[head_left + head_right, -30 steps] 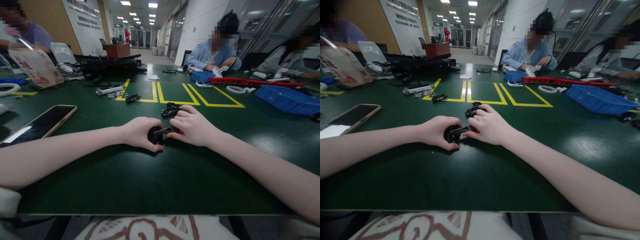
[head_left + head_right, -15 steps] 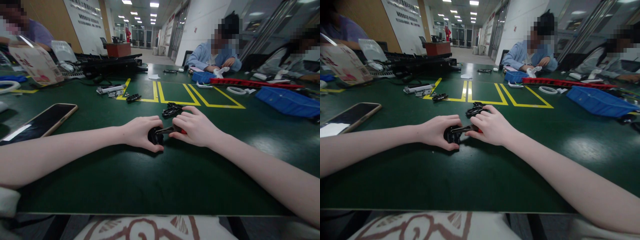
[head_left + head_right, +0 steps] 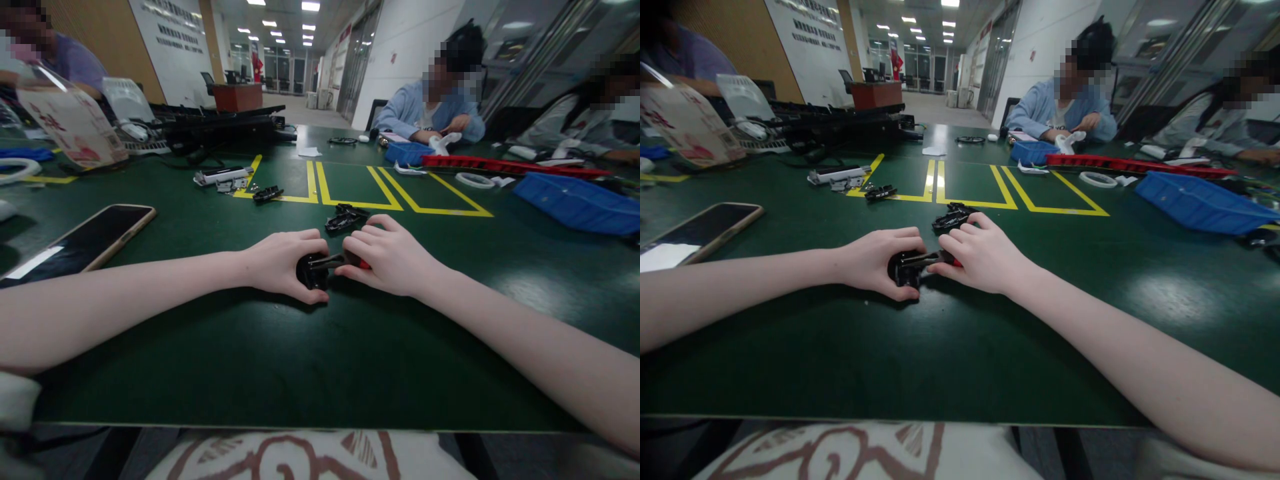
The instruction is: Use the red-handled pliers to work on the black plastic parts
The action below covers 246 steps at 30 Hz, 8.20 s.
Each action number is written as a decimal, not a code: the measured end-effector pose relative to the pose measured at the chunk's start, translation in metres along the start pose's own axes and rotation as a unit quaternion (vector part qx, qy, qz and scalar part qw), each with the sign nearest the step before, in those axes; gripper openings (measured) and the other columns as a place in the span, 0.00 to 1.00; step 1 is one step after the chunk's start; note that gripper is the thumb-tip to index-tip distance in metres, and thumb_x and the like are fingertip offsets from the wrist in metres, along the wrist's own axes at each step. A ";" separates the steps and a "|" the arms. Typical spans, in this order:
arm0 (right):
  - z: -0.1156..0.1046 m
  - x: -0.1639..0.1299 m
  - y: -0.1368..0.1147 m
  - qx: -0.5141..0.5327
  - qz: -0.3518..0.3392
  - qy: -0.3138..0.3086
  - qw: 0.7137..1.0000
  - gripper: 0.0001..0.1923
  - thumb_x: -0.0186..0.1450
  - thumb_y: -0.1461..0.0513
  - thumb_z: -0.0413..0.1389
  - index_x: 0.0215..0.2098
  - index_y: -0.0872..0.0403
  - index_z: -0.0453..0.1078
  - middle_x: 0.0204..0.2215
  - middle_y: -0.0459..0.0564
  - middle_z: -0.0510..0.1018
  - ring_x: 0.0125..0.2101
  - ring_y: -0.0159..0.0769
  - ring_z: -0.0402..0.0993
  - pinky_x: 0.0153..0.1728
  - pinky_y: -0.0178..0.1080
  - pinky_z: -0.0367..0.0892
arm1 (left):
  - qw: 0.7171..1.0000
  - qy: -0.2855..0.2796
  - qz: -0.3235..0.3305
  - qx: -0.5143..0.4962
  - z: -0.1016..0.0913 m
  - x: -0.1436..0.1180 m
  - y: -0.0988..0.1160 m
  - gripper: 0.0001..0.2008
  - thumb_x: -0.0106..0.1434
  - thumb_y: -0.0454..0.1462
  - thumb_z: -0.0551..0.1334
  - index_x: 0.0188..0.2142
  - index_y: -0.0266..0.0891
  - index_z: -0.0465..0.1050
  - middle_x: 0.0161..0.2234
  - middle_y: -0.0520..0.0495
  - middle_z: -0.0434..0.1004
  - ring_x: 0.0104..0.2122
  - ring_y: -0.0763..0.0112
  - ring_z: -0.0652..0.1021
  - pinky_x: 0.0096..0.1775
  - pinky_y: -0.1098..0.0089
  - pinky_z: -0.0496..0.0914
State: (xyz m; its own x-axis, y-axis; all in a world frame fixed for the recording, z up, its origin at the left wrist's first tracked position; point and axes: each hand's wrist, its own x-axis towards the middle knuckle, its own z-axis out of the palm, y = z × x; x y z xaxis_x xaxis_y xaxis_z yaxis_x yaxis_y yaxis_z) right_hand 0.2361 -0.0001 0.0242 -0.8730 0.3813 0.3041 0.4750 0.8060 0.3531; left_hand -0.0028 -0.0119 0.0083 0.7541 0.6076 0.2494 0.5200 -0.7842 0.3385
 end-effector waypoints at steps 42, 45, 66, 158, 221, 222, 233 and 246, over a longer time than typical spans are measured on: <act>-0.004 0.005 -0.004 0.094 0.044 -0.081 0.991 0.20 0.72 0.48 0.48 0.32 0.54 0.67 0.25 0.50 0.74 0.26 0.38 0.67 0.29 0.37 0.56 | 0.999 -0.027 -0.021 -0.009 -0.003 0.002 0.002 0.26 0.55 0.53 0.67 0.43 0.37 0.70 0.40 0.46 0.77 0.37 0.63 0.77 0.36 0.69 0.67; -0.004 0.005 -0.002 0.098 0.038 -0.080 0.991 0.21 0.72 0.48 0.48 0.32 0.54 0.67 0.25 0.51 0.74 0.25 0.38 0.67 0.29 0.38 0.56 | 0.999 -0.027 -0.018 -0.001 -0.003 0.002 0.001 0.25 0.55 0.54 0.66 0.42 0.37 0.70 0.39 0.46 0.77 0.36 0.64 0.76 0.35 0.69 0.67; -0.016 0.003 -0.011 -0.022 0.027 -0.045 0.998 0.20 0.72 0.50 0.48 0.35 0.56 0.71 0.27 0.55 0.76 0.28 0.41 0.69 0.31 0.41 0.56 | 0.999 -0.019 -0.010 -0.029 -0.002 0.004 -0.001 0.23 0.52 0.54 0.68 0.37 0.38 0.71 0.33 0.49 0.75 0.31 0.68 0.74 0.32 0.71 0.65; 0.002 0.004 -0.011 0.103 0.068 -0.064 0.990 0.22 0.75 0.51 0.40 0.39 0.56 0.69 0.33 0.55 0.77 0.33 0.42 0.68 0.35 0.41 0.56 | 0.999 0.004 -0.050 0.007 -0.003 -0.001 0.005 0.39 0.47 0.65 0.68 0.47 0.38 0.71 0.44 0.44 0.75 0.40 0.61 0.77 0.37 0.68 0.67; -0.006 -0.064 0.024 0.109 0.164 -0.067 0.978 0.26 0.72 0.53 0.45 0.60 0.63 0.63 0.50 0.65 0.72 0.42 0.50 0.74 0.43 0.51 0.71 | 0.992 -0.064 -0.106 0.028 -0.017 -0.019 0.006 0.19 0.64 0.52 0.61 0.42 0.39 0.70 0.34 0.51 0.70 0.32 0.70 0.72 0.34 0.71 0.63; -0.006 -0.064 0.023 0.124 0.168 -0.053 0.976 0.25 0.72 0.53 0.45 0.59 0.63 0.64 0.49 0.64 0.72 0.42 0.49 0.74 0.42 0.50 0.71 | 0.992 -0.062 -0.109 0.031 -0.017 -0.019 0.007 0.19 0.64 0.52 0.61 0.41 0.39 0.69 0.34 0.51 0.70 0.32 0.70 0.72 0.33 0.71 0.62; -0.009 -0.056 -0.003 0.146 0.128 0.024 0.981 0.20 0.65 0.52 0.59 0.47 0.58 0.69 0.43 0.59 0.77 0.39 0.46 0.73 0.38 0.46 0.70 | 0.995 -0.074 -0.043 0.052 -0.019 -0.019 0.000 0.17 0.65 0.50 0.58 0.35 0.38 0.68 0.31 0.51 0.68 0.29 0.71 0.69 0.31 0.70 0.60; -0.007 -0.053 -0.004 0.132 0.104 0.014 0.986 0.24 0.66 0.47 0.56 0.49 0.58 0.71 0.42 0.59 0.78 0.40 0.47 0.74 0.38 0.47 0.71 | 0.996 -0.070 -0.003 0.048 -0.018 -0.017 -0.004 0.14 0.64 0.48 0.59 0.32 0.38 0.67 0.30 0.52 0.67 0.27 0.73 0.68 0.30 0.72 0.59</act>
State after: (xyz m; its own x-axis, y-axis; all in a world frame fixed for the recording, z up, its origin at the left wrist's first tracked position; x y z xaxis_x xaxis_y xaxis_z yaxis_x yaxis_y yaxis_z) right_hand 0.2813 -0.0262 0.0126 -0.7546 0.5410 0.3714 0.5949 0.8028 0.0395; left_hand -0.0252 -0.0173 0.0192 0.7960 0.5941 0.1160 0.5554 -0.7930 0.2502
